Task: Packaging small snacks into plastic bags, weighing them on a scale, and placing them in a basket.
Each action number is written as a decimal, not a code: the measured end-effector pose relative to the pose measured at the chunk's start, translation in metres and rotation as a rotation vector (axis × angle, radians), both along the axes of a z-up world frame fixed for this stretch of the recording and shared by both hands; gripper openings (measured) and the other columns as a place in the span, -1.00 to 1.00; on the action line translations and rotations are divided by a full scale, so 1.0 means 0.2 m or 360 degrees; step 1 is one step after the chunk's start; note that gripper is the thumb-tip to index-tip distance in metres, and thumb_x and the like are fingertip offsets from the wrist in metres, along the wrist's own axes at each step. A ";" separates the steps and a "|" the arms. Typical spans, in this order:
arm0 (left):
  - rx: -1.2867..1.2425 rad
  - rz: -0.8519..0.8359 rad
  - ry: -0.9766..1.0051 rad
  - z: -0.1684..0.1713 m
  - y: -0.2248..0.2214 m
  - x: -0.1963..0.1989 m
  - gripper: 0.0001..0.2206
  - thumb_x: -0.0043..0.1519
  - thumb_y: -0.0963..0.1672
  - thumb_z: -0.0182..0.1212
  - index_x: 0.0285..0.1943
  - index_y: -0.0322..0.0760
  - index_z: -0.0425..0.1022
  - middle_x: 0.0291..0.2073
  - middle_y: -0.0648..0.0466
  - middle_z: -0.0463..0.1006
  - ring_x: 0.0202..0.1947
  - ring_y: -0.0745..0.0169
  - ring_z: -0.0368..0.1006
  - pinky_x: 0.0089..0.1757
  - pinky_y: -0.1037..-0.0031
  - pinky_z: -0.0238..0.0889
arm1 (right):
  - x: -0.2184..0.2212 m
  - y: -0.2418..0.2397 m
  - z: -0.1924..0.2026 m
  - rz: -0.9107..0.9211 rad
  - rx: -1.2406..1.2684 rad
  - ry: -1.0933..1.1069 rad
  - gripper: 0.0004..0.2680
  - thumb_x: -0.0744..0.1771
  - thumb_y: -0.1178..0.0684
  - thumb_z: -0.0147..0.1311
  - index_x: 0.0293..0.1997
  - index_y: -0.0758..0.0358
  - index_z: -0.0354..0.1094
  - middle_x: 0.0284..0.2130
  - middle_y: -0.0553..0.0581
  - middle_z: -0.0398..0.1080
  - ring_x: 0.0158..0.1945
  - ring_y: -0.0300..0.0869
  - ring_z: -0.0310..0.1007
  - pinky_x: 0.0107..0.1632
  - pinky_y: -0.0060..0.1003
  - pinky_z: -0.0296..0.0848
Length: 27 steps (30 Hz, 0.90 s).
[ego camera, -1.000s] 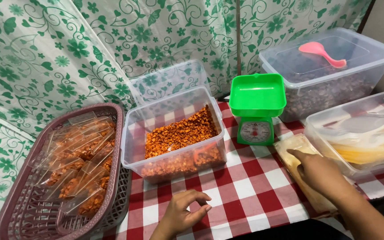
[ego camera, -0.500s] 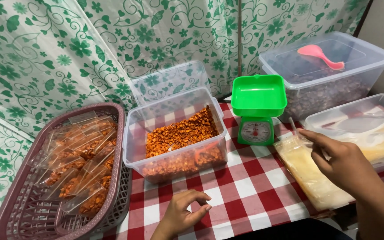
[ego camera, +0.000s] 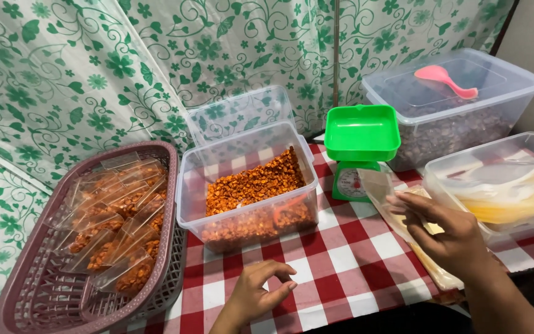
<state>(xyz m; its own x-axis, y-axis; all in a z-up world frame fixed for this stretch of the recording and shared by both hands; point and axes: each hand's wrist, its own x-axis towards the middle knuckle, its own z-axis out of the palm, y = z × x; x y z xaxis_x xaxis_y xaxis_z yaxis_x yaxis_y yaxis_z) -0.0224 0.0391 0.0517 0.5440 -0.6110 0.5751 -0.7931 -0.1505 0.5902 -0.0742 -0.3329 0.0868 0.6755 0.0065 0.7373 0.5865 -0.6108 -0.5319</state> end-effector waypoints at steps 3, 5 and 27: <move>0.0023 0.0007 0.0011 -0.01 0.01 0.00 -0.87 0.23 -0.12 0.35 -0.15 -0.26 0.60 -0.35 0.08 0.68 -0.40 0.28 0.61 -0.30 0.46 0.50 | 0.00 0.05 0.00 0.0171 0.0135 0.0061 -0.69 0.32 0.28 0.06 0.22 0.35 0.35 0.02 0.16 0.58 0.11 -0.18 0.62 0.17 -0.41 0.57; 0.0042 0.0013 0.0025 -0.02 0.01 -0.01 -0.87 0.23 -0.11 0.34 -0.15 -0.25 0.60 -0.35 0.08 0.68 -0.40 0.28 0.61 -0.30 0.45 0.50 | 0.00 0.08 -0.02 0.0266 0.0211 0.0126 -0.67 0.31 0.30 0.05 0.24 0.35 0.34 0.03 0.20 0.58 0.11 -0.14 0.64 0.14 -0.40 0.61; -0.0804 -0.0206 0.0343 0.15 -0.33 -0.07 0.21 -0.01 0.20 0.49 0.55 -0.35 -0.40 0.42 -0.24 0.03 0.46 -0.24 0.05 0.41 0.03 -0.06 | 0.06 0.64 -0.07 0.0887 -0.0030 -0.0514 -0.91 0.35 0.19 0.09 -0.14 0.31 0.51 -0.13 0.22 0.60 0.01 0.09 0.67 0.05 -0.08 0.71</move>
<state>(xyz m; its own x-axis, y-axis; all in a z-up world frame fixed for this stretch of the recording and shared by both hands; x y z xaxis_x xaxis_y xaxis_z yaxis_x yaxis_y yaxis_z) -0.0360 -0.0264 0.0820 0.6206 -0.3583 0.6975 -0.6398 0.2830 0.7145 -0.0631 -0.2050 0.0727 0.3112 0.3075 0.8992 0.9474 -0.1755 -0.2678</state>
